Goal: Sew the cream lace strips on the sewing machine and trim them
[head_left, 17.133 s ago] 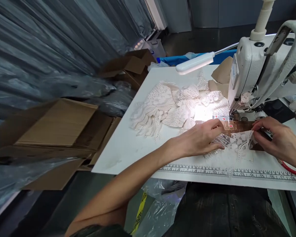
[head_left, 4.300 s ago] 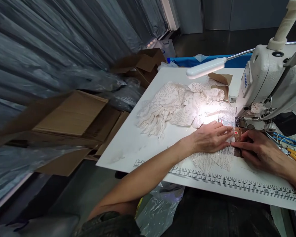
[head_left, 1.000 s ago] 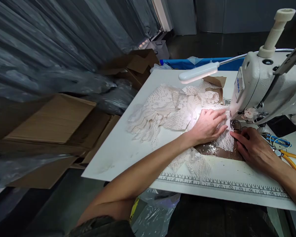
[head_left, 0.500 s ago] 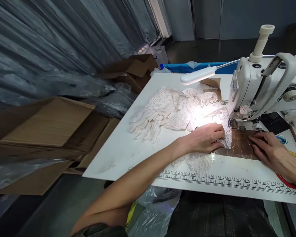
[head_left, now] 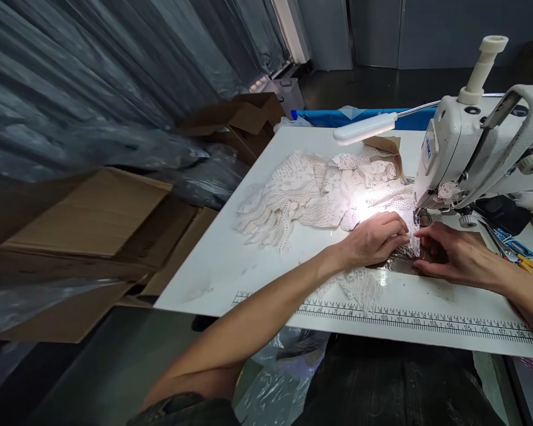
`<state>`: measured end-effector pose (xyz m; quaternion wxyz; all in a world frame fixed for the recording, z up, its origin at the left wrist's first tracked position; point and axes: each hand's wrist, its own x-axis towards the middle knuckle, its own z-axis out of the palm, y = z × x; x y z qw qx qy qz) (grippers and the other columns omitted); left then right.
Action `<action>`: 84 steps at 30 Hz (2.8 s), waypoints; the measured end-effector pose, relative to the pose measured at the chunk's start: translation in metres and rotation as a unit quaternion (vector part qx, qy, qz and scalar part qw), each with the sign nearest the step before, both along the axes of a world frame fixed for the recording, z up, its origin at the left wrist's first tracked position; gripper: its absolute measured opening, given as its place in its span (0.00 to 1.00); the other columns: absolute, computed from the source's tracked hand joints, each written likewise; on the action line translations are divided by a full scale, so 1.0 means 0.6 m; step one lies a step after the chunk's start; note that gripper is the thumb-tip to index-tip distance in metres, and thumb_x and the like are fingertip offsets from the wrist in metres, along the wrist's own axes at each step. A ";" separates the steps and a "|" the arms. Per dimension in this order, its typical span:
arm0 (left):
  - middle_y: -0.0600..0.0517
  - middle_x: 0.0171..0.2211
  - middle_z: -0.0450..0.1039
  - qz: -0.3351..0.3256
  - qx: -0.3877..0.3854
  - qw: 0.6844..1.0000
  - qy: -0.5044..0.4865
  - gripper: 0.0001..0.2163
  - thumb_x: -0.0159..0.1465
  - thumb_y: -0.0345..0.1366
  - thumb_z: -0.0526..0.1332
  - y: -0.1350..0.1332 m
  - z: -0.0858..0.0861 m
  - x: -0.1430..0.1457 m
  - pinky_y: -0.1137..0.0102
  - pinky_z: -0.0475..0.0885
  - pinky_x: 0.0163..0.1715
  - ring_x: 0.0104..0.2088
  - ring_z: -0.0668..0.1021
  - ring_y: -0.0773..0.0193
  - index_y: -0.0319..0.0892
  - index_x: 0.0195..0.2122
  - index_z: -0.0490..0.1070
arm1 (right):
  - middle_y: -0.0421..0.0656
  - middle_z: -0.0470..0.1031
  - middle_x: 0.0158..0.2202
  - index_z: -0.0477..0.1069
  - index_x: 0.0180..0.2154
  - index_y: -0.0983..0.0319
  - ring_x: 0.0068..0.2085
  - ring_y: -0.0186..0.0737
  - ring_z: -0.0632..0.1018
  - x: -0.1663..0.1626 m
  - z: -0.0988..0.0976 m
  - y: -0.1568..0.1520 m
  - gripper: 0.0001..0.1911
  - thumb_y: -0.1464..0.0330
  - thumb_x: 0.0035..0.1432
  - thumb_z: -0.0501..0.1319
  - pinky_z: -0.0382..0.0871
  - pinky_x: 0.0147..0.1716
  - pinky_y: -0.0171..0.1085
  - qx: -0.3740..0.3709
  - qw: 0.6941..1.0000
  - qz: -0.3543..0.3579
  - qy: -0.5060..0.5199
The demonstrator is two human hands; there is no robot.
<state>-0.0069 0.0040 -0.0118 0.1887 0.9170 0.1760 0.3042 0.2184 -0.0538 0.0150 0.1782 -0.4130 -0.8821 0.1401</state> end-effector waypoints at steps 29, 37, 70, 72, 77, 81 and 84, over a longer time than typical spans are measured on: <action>0.49 0.36 0.80 -0.016 0.133 0.989 0.068 0.12 0.73 0.34 0.52 -0.002 -0.018 0.008 0.67 0.76 0.37 0.35 0.79 0.66 0.39 0.36 0.74 | 0.46 0.73 0.36 0.80 0.46 0.56 0.34 0.40 0.75 0.014 -0.011 -0.009 0.17 0.72 0.60 0.56 0.70 0.32 0.37 -0.006 0.998 0.052 -0.034; 0.50 0.39 0.79 -0.038 0.166 0.979 0.112 0.11 0.72 0.33 0.53 -0.001 -0.012 0.002 0.68 0.72 0.36 0.34 0.76 0.67 0.42 0.38 0.75 | 0.51 0.75 0.41 0.76 0.53 0.62 0.33 0.39 0.77 0.031 -0.040 0.006 0.20 0.68 0.64 0.53 0.71 0.29 0.37 0.062 0.996 -0.060 -0.010; 0.48 0.37 0.76 -0.037 0.218 0.959 0.177 0.11 0.64 0.36 0.55 -0.016 0.006 0.009 0.66 0.66 0.31 0.28 0.70 0.64 0.38 0.33 0.76 | 0.49 0.74 0.42 0.78 0.51 0.56 0.37 0.42 0.77 0.024 -0.044 0.002 0.19 0.71 0.63 0.55 0.74 0.33 0.39 0.119 0.989 -0.024 -0.082; 0.47 0.36 0.76 -0.031 0.210 0.959 0.186 0.12 0.65 0.36 0.54 -0.019 0.008 0.007 0.65 0.67 0.32 0.29 0.71 0.63 0.38 0.34 0.76 | 0.49 0.74 0.42 0.77 0.52 0.56 0.35 0.41 0.76 0.023 -0.045 0.002 0.20 0.71 0.63 0.54 0.73 0.30 0.38 0.116 0.989 -0.031 -0.091; 0.47 0.37 0.76 -0.020 0.194 0.960 0.202 0.13 0.65 0.37 0.53 -0.019 0.015 0.005 0.63 0.67 0.35 0.31 0.72 0.61 0.36 0.37 0.75 | 0.48 0.73 0.43 0.76 0.53 0.53 0.33 0.39 0.75 0.016 -0.049 -0.001 0.21 0.69 0.63 0.53 0.67 0.24 0.33 0.109 0.985 -0.075 -0.110; 0.46 0.39 0.76 -0.015 0.192 0.959 0.205 0.14 0.65 0.38 0.53 -0.019 0.012 0.005 0.62 0.68 0.38 0.33 0.73 0.60 0.35 0.39 0.75 | 0.48 0.72 0.43 0.75 0.54 0.51 0.31 0.38 0.74 0.009 -0.047 -0.001 0.21 0.66 0.64 0.53 0.61 0.21 0.31 0.088 0.980 -0.103 -0.148; 0.45 0.40 0.75 -0.004 0.190 0.960 0.205 0.15 0.66 0.39 0.53 -0.018 0.007 0.005 0.61 0.68 0.39 0.33 0.73 0.59 0.35 0.40 0.75 | 0.49 0.72 0.43 0.74 0.55 0.51 0.29 0.37 0.73 0.003 -0.046 0.001 0.21 0.65 0.65 0.51 0.56 0.18 0.31 0.065 0.971 -0.138 -0.185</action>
